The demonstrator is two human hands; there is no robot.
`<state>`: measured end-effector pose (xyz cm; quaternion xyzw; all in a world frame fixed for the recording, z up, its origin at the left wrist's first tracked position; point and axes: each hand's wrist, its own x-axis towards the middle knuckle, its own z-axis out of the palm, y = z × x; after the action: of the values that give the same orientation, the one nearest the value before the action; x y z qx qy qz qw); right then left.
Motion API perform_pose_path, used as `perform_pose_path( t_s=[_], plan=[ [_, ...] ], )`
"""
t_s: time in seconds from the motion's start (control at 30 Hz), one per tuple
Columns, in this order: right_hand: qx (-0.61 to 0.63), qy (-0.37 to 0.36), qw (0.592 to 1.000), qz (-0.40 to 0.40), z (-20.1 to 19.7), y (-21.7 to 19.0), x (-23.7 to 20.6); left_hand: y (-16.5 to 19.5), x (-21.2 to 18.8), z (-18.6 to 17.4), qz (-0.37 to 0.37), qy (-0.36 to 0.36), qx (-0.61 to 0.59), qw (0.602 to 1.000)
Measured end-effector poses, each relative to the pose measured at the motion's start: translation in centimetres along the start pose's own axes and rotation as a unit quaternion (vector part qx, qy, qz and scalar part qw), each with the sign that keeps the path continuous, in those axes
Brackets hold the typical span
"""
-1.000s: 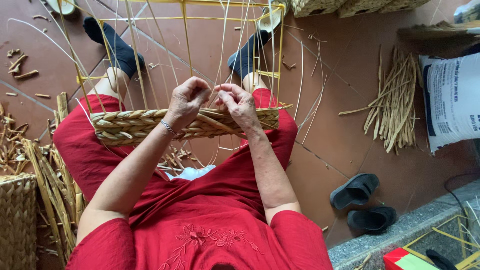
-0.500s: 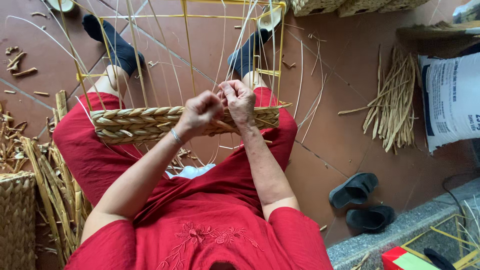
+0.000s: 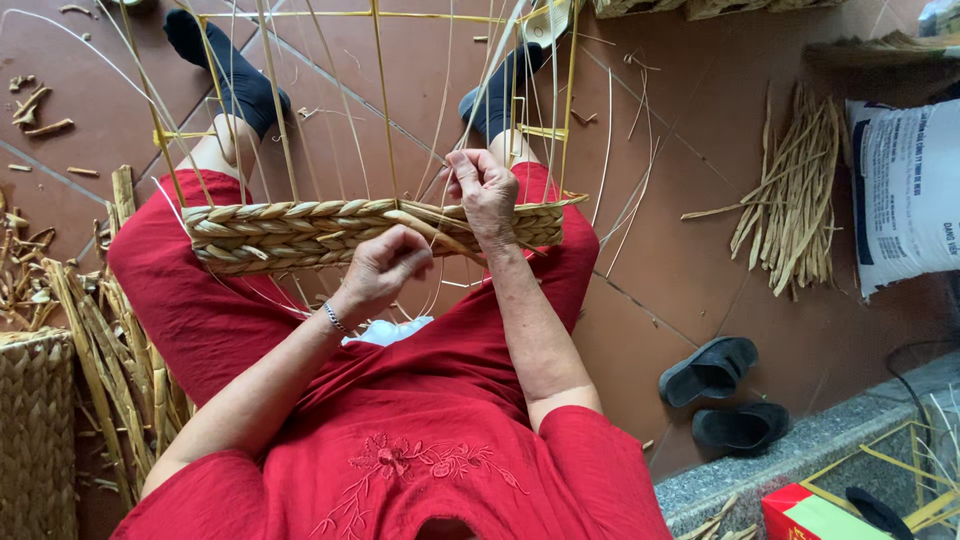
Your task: The person sits on the floor weaving a basket, threading and tightening long dried plant strands around a woven basket body held across their lap. They tuck and pull strands through the weave, briefly cut a strand with scissors, and continue weaving new strands around the rim.
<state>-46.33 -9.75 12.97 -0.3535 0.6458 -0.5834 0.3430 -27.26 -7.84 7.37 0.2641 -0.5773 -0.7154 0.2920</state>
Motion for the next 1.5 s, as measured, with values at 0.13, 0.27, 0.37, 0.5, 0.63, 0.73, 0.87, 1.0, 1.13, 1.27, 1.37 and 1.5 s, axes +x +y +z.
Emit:
perform_pose_path(
  t_s=[0.13,0.27,0.37,0.5,0.63,0.73,0.87,1.0,1.13,1.27,1.37,1.5],
  plan=[
    [0.011,-0.036,0.999,-0.019,-1.4,0.0,-0.5,1.9,2.0,-1.4,0.075,0.048,-0.065,0.994],
    [-0.083,0.002,0.990,-0.109,-5.5,-0.9,-3.7,3.8,4.3,-2.9,0.106,0.043,-0.093,0.989],
    [-0.105,0.123,0.980,-0.119,-10.8,-0.3,-6.6,4.6,5.0,-3.4,0.016,0.058,-0.123,0.991],
    [-0.062,0.283,0.957,-0.027,-20.0,3.3,-11.3,5.0,4.3,-4.8,0.054,0.042,-0.069,0.995],
    [0.003,0.378,0.919,0.115,-26.1,7.8,-17.3,5.5,3.6,-6.4,0.032,0.062,0.073,0.995],
    [-0.062,0.367,0.912,0.171,-26.5,10.5,-21.4,5.6,3.7,-6.8,0.043,0.030,0.222,0.974],
    [-0.282,0.237,0.922,0.123,-23.5,12.3,-22.7,5.4,4.5,-7.5,0.089,-0.016,0.513,0.853],
    [-0.452,0.102,0.866,0.190,-20.0,12.4,-21.5,4.7,4.6,-7.3,0.169,-0.024,0.609,0.775],
    [-0.518,0.134,0.808,0.248,-18.6,12.1,-19.5,4.9,4.5,-6.0,0.207,-0.008,0.640,0.740],
    [-0.467,0.113,0.823,0.304,-19.1,13.0,-18.9,5.2,4.8,-4.4,0.196,0.007,0.595,0.779],
    [-0.357,0.137,0.868,0.317,-20.5,14.3,-19.8,4.8,4.8,-3.6,0.177,0.030,0.552,0.815],
    [0.104,0.274,0.879,0.376,-24.2,14.5,-21.4,3.9,4.4,-2.9,0.152,0.034,0.447,0.881]
  ],
)
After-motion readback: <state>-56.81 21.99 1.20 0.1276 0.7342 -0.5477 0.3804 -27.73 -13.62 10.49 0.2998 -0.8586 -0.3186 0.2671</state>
